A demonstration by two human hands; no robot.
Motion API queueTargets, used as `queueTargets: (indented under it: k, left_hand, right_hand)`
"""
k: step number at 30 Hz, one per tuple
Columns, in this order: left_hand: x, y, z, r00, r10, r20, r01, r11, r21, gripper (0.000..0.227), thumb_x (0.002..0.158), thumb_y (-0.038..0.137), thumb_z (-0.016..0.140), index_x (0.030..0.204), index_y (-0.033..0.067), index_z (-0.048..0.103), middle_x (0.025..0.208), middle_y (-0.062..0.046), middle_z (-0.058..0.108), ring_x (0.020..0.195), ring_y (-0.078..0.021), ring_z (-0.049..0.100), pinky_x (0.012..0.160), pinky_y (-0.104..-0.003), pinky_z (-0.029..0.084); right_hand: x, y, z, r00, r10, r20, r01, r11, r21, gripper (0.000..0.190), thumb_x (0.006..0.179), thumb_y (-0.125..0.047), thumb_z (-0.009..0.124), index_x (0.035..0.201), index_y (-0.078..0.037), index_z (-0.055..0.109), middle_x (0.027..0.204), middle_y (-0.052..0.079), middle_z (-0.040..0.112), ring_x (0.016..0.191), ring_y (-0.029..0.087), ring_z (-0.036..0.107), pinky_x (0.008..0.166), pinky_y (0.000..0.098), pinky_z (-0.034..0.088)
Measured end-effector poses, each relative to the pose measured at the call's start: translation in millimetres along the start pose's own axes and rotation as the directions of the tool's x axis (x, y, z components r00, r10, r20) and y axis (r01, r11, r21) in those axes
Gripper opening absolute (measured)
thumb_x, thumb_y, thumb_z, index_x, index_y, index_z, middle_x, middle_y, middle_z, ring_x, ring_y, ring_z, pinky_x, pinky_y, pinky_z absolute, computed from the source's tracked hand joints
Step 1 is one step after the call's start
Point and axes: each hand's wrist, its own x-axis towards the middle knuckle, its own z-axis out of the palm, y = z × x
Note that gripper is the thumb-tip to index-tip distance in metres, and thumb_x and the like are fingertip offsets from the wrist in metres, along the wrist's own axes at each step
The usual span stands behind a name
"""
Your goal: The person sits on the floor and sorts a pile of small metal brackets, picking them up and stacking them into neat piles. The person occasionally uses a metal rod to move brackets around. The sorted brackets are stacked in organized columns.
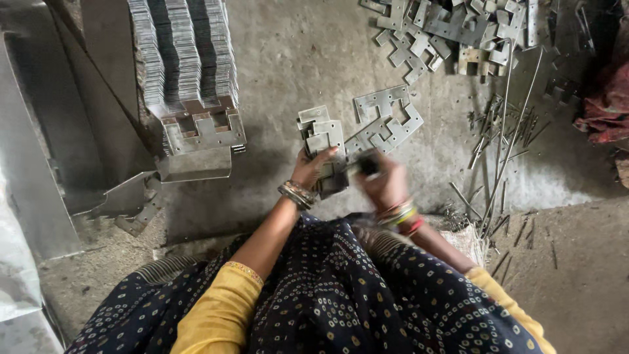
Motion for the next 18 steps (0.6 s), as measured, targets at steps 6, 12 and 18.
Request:
queueTargets:
  k: [6, 12, 18]
  left_hand:
    - [-26, 46, 3, 0.943, -0.319, 0.092, 0.332, 0.900, -0.283, 0.050, 0.081, 0.037, 0.081, 0.119, 0.0073, 0.068, 0.103, -0.011, 0.076, 0.086, -0.0235, 0.075, 0.078, -0.040, 0.062]
    - [-38, 78, 20, 0.934, -0.307, 0.183, 0.345, 0.908, -0.238, 0.049, 0.088, 0.038, 0.073, 0.121, 0.0029, 0.066, 0.103, -0.017, 0.075, 0.089, -0.0320, 0.075, 0.080, -0.046, 0.062]
    - [-33, 68, 9, 0.910, -0.269, 0.315, 0.365, 0.881, -0.300, 0.056, 0.088, 0.036, 0.075, 0.130, 0.0012, 0.062, 0.114, -0.017, 0.074, 0.100, -0.0301, 0.073, 0.089, -0.045, 0.061]
  right_hand:
    - [34, 77, -87, 1.000, 0.009, -0.027, -0.023, 0.814, -0.580, 0.045, 0.079, -0.015, 0.080, 0.121, -0.006, 0.067, 0.121, 0.019, 0.065, 0.107, 0.035, 0.064, 0.091, 0.0466, 0.055]
    - [68, 116, -45, 0.849, -0.314, 0.425, 0.521, 0.629, -0.576, 0.048, 0.091, -0.004, 0.058, 0.138, -0.008, 0.063, 0.143, 0.017, 0.059, 0.126, 0.035, 0.060, 0.103, 0.0416, 0.054]
    - [94, 116, -54, 0.661, -0.530, 0.531, 0.750, 0.480, -0.455, 0.040, 0.091, -0.007, 0.065, 0.129, 0.006, 0.066, 0.136, 0.024, 0.063, 0.128, 0.035, 0.061, 0.108, 0.0433, 0.051]
